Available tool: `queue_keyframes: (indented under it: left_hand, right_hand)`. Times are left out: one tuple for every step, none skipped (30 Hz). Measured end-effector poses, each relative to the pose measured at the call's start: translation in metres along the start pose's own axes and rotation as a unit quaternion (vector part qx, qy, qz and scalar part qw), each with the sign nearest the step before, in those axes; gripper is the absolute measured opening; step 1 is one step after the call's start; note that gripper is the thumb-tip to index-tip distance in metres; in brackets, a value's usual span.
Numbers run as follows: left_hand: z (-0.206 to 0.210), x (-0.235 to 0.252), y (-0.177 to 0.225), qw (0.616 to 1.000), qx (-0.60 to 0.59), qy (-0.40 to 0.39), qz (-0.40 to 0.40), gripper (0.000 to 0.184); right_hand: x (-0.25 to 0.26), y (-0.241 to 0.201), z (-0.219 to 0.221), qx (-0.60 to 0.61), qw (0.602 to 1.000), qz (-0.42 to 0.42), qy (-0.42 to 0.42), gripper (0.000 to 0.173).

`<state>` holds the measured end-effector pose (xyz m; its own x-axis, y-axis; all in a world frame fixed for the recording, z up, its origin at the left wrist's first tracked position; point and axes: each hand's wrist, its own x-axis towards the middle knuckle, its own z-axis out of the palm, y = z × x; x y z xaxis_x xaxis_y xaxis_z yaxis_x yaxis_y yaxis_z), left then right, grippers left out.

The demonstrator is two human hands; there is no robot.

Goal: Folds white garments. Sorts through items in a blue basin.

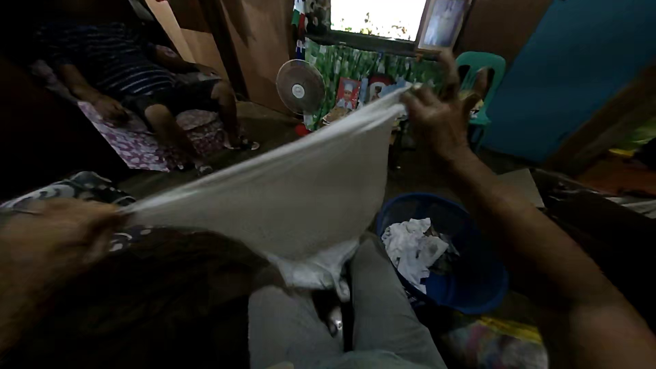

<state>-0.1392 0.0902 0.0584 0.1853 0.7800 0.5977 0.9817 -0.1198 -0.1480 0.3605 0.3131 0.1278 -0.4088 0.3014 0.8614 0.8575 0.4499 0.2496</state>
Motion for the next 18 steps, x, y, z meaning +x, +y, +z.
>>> queue_keyframes:
  left_hand:
    - [-0.004, 0.005, 0.002, 0.995, -0.041, 0.09, 0.021, 0.032]
    - [-0.007, 0.008, 0.016, 0.987, -0.093, 0.13, 0.03, 0.034]
    - [-0.004, 0.006, 0.033, 0.982, -0.133, 0.126, 0.044, 0.033]
    - [0.01, -0.003, 0.05, 0.979, -0.171, 0.094, 0.058, 0.03]
    - [0.03, -0.015, 0.066, 0.98, -0.187, 0.022, 0.068, 0.025]
    - [0.046, -0.025, 0.077, 0.978, -0.174, -0.095, 0.066, 0.017]
    - [0.055, -0.029, 0.085, 0.956, -0.126, -0.262, 0.032, 0.014]
    - [0.065, -0.027, 0.087, 0.916, -0.057, -0.396, 0.001, 0.016]
    - [0.073, -0.026, 0.082, 0.892, -0.015, -0.451, -0.016, 0.018]
    - [0.077, -0.025, 0.075, 0.898, -0.003, -0.439, -0.026, 0.017]
    - [0.078, -0.023, 0.066, 0.92, -0.005, -0.391, -0.03, 0.015]
    - [0.081, -0.021, 0.057, 0.94, -0.003, -0.339, -0.035, 0.013]
    - [0.089, -0.021, 0.046, 0.961, 0.005, -0.275, -0.032, 0.012]
    - [0.095, -0.02, 0.038, 0.976, 0.014, -0.215, -0.028, 0.011]
    - [0.1, -0.018, 0.032, 0.985, 0.017, -0.17, -0.03, 0.011]
    - [0.103, -0.014, 0.028, 0.99, 0.021, -0.137, -0.035, 0.011]
    - [0.105, -0.011, 0.027, 0.991, 0.026, -0.121, -0.046, 0.013]
    - [0.107, -0.008, 0.027, 0.991, 0.034, -0.117, -0.061, 0.016]
  right_hand:
    - [0.008, -0.002, -0.005, -0.005, 0.997, 0.024, 0.071, 0.026]
    - [0.007, -0.006, -0.004, 0.003, 0.991, 0.036, 0.132, 0.025]
    - [-0.004, -0.012, 0.006, 0.036, 0.985, 0.021, 0.166, 0.024]
    - [-0.026, -0.016, 0.024, 0.082, 0.986, -0.026, 0.143, 0.021]
    - [-0.056, -0.015, 0.043, 0.121, 0.987, -0.096, 0.034, 0.019]
    - [-0.082, -0.005, 0.06, 0.127, 0.968, -0.162, -0.141, 0.019]
    - [-0.099, 0.009, 0.075, 0.094, 0.93, -0.189, -0.3, 0.019]
    - [-0.11, 0.023, 0.088, 0.052, 0.897, -0.179, -0.401, 0.019]
    - [-0.113, 0.034, 0.093, 0.016, 0.878, -0.156, -0.452, 0.017]
    - [-0.108, 0.039, 0.09, 0.002, 0.877, -0.134, -0.461, 0.017]
    - [-0.1, 0.04, 0.086, 0.011, 0.889, -0.123, -0.442, 0.017]
    - [-0.093, 0.037, 0.083, 0.015, 0.9, -0.117, -0.42, 0.017]
    - [-0.087, 0.034, 0.083, 0.014, 0.908, -0.108, -0.406, 0.017]
    - [-0.082, 0.031, 0.084, 0.007, 0.911, -0.094, -0.401, 0.019]
    - [-0.076, 0.027, 0.086, -0.005, 0.913, -0.078, -0.401, 0.02]
    - [-0.068, 0.024, 0.088, -0.012, 0.914, -0.065, -0.4, 0.021]
    - [-0.062, 0.022, 0.091, -0.012, 0.917, -0.054, -0.395, 0.021]
    - [-0.057, 0.018, 0.095, -0.009, 0.92, -0.045, -0.388, 0.022]
